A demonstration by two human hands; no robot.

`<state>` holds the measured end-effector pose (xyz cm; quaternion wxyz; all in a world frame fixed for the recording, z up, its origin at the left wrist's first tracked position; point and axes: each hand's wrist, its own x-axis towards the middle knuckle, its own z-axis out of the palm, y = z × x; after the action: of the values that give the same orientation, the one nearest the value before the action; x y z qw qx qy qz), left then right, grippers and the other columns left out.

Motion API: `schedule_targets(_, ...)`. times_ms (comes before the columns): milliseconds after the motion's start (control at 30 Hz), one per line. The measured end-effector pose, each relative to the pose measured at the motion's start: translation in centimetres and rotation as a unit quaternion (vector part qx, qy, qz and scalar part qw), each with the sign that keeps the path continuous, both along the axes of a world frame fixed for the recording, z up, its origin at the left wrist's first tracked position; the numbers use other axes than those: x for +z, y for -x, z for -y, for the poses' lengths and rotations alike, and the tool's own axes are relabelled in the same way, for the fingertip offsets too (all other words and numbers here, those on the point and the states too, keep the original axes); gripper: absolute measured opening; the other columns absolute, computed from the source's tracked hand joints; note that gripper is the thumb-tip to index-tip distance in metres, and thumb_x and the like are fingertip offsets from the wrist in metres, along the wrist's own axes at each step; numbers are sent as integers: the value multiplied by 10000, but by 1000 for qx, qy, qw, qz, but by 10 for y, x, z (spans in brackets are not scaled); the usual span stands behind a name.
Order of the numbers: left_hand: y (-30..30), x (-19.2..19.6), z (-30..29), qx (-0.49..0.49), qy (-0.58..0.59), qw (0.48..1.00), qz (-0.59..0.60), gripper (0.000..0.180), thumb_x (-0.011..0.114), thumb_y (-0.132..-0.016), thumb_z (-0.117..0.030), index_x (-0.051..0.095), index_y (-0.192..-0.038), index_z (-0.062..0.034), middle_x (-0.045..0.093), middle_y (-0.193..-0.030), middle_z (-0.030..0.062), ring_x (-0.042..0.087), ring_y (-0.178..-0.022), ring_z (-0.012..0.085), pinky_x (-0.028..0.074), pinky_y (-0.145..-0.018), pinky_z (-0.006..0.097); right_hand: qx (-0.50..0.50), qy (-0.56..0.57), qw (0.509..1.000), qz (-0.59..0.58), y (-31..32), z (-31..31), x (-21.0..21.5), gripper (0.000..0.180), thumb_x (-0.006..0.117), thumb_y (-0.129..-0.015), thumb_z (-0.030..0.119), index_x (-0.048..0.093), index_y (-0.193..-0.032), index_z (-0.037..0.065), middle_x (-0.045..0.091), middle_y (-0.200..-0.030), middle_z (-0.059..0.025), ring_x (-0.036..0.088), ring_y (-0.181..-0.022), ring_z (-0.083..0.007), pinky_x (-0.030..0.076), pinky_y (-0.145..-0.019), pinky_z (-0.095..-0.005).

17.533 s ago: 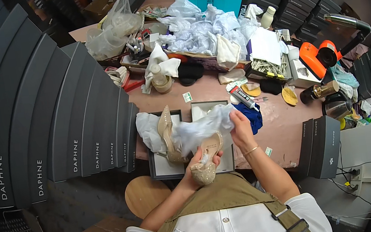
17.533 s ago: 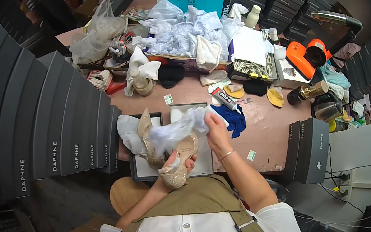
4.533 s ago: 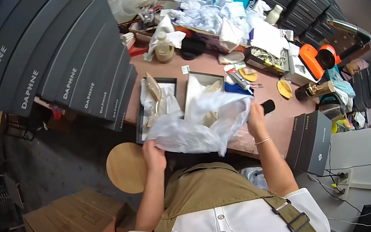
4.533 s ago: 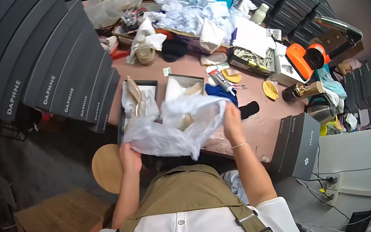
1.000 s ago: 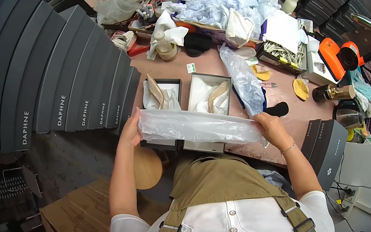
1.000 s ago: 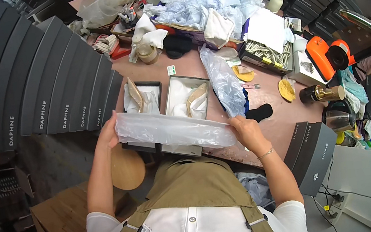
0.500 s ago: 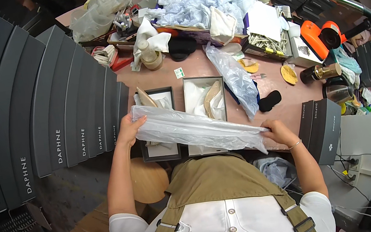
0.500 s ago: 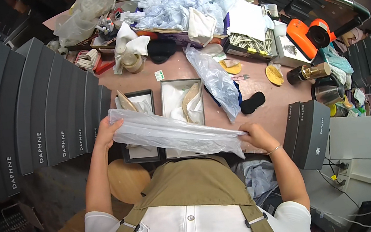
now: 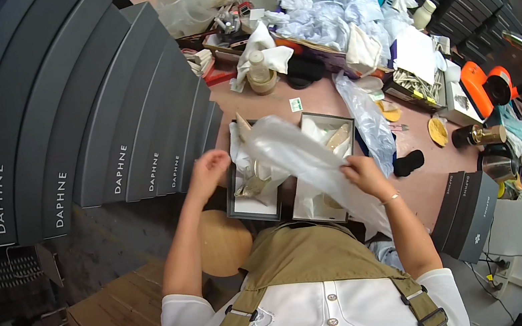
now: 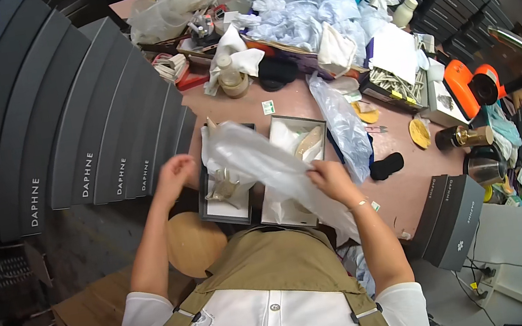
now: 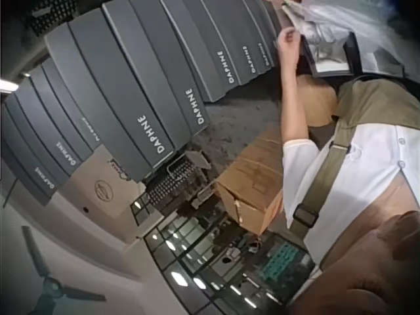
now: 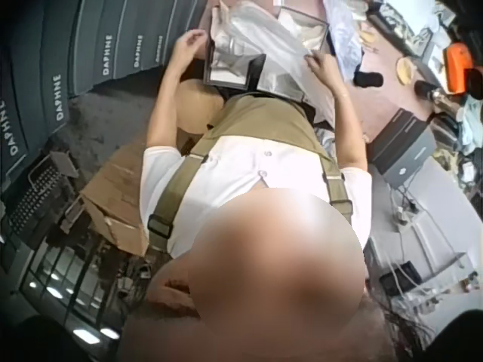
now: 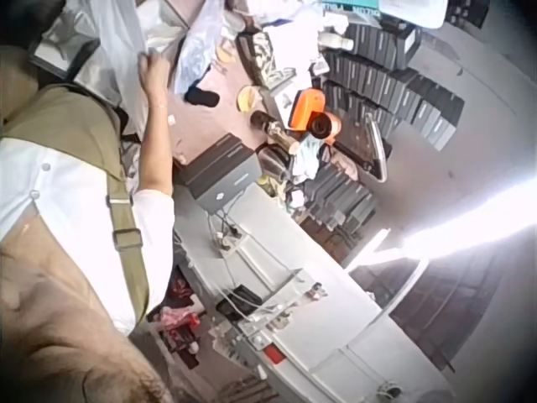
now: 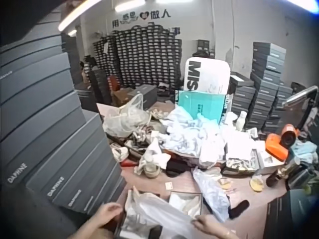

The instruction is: Packaging a pair of glittery high-heeled shoes into a box with protective tissue paper.

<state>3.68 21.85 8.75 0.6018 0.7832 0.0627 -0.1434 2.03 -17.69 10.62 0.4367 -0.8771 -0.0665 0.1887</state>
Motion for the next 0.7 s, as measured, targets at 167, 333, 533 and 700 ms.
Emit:
schedule_targets(167,58,-60,50,-164,-365,911,101,429,683,-769,-203,553,-1090,52,604,-892,224,596,-817,345,476,-743,350,-8,57,996,61,3,20,19,142,586,-822,112,532,-790,-15,551,-679,-224,563,-654,-398,434,-571,-404)
schedule_targets(333,29,-78,105,85,-1,996,-19,378,657,-835,-275,548,-1039,25,616,-858,104,594,-785,237,467,-709,332,-34,78,984,158,3,10,38,122,582,-813,89,525,-790,-16,552,-719,-232,544,-704,-428,422,-596,-450)
schedule_targets(533,10,-130,82,377,67,916,-121,350,682,-837,-288,506,-971,-18,576,-872,61,547,-646,135,439,-569,236,-54,94,980,168,14,15,34,100,584,-807,81,539,-809,-8,559,-745,-219,556,-737,-411,425,-610,-450)
schedule_targets(700,18,-147,72,257,263,895,-251,246,686,-826,-190,525,-934,-38,587,-812,73,570,-591,140,437,-481,247,-19,103,973,207,12,9,46,233,577,-802,74,575,-1033,45,603,-795,-163,586,-727,-366,459,-627,-434)
